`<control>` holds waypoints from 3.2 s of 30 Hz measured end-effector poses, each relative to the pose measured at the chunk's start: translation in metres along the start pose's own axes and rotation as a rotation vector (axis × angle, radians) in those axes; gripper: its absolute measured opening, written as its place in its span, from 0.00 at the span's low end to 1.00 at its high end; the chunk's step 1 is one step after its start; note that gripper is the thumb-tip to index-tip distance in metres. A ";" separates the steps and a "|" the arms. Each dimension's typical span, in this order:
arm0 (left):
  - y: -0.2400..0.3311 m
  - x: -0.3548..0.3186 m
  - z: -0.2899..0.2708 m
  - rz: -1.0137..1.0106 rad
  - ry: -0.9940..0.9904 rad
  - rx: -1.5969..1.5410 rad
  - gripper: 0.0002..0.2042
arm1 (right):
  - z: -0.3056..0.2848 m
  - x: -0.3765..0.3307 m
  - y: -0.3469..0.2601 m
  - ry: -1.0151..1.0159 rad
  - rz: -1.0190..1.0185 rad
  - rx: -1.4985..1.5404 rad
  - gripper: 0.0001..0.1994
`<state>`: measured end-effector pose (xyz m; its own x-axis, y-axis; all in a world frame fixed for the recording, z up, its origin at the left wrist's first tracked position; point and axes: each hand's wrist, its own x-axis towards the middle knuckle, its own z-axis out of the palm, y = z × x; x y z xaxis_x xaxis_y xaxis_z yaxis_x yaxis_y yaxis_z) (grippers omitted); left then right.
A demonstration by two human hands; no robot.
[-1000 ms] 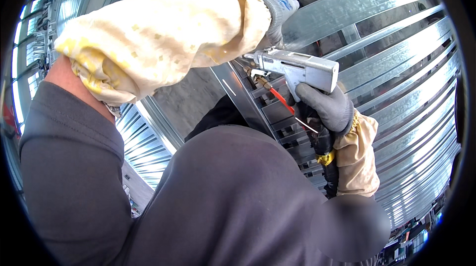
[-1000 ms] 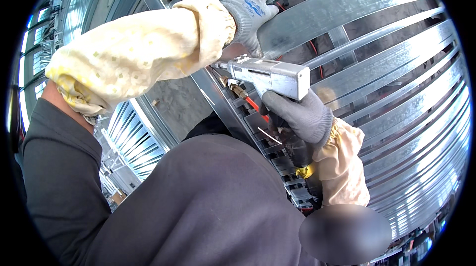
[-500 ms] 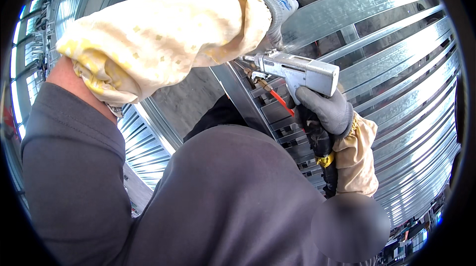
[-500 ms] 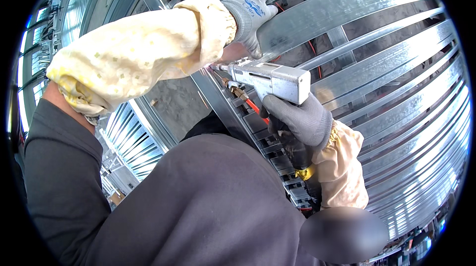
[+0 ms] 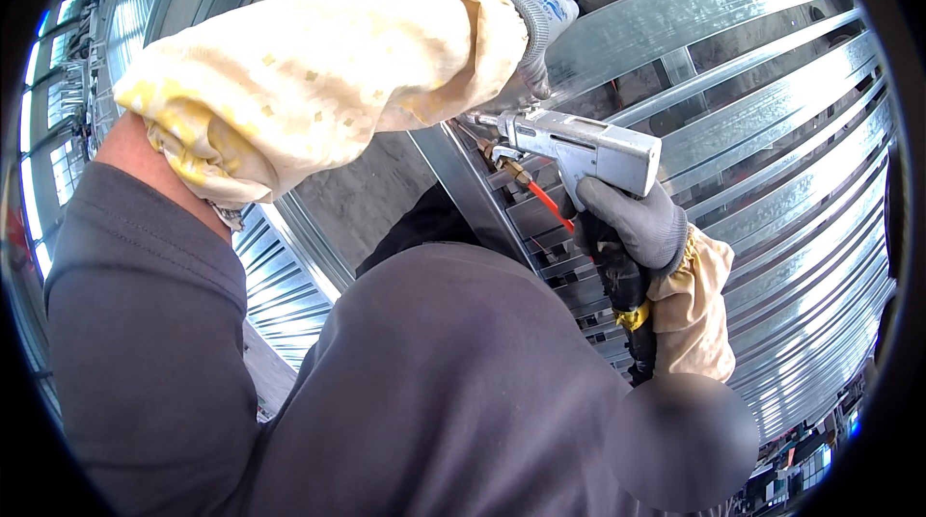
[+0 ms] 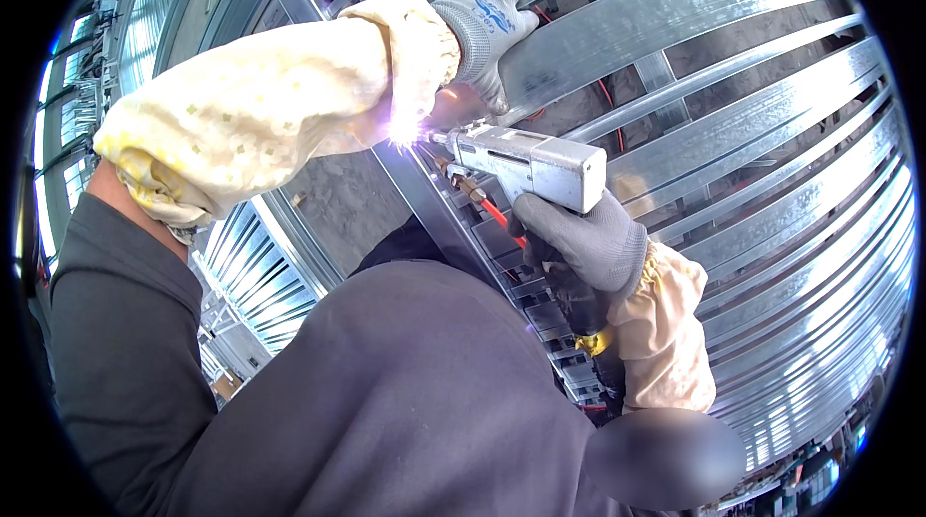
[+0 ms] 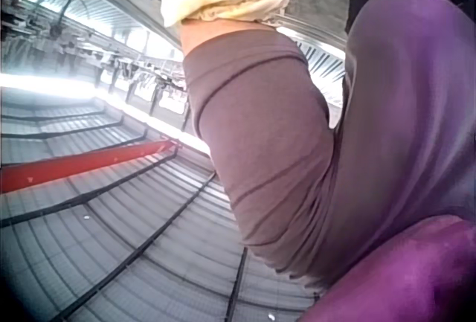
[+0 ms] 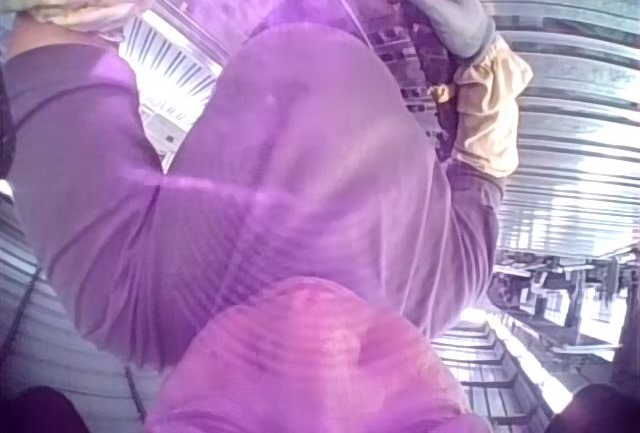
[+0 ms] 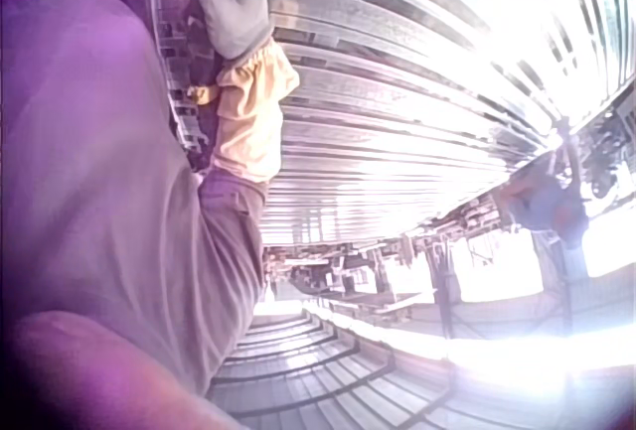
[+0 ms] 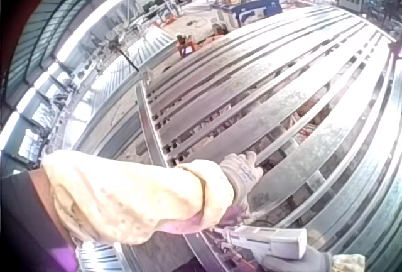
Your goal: The person welds a metal frame using a handheld welding tool, moving along the seams of a large cylindrical structure. Sparks and bright light are visible as the welder joins metal bars together.
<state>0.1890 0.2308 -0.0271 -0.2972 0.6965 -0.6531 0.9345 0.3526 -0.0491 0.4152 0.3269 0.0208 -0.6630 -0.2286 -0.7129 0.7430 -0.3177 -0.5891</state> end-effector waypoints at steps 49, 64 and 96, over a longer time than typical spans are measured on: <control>-0.004 -0.003 0.005 -0.025 -0.033 -0.015 0.52 | 0.004 -0.017 0.019 0.013 -0.021 0.037 0.21; 0.001 -0.004 -0.002 -0.043 -0.041 -0.003 0.53 | -0.002 -0.024 0.016 -0.027 0.087 0.051 0.23; 0.009 -0.028 0.007 -0.081 0.122 0.028 0.48 | 0.005 -0.035 0.023 0.005 0.014 0.034 0.22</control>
<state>0.2068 0.2104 -0.0145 -0.3915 0.7381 -0.5495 0.9112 0.3942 -0.1197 0.4554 0.3229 0.0342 -0.6522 -0.2284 -0.7228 0.7484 -0.3454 -0.5662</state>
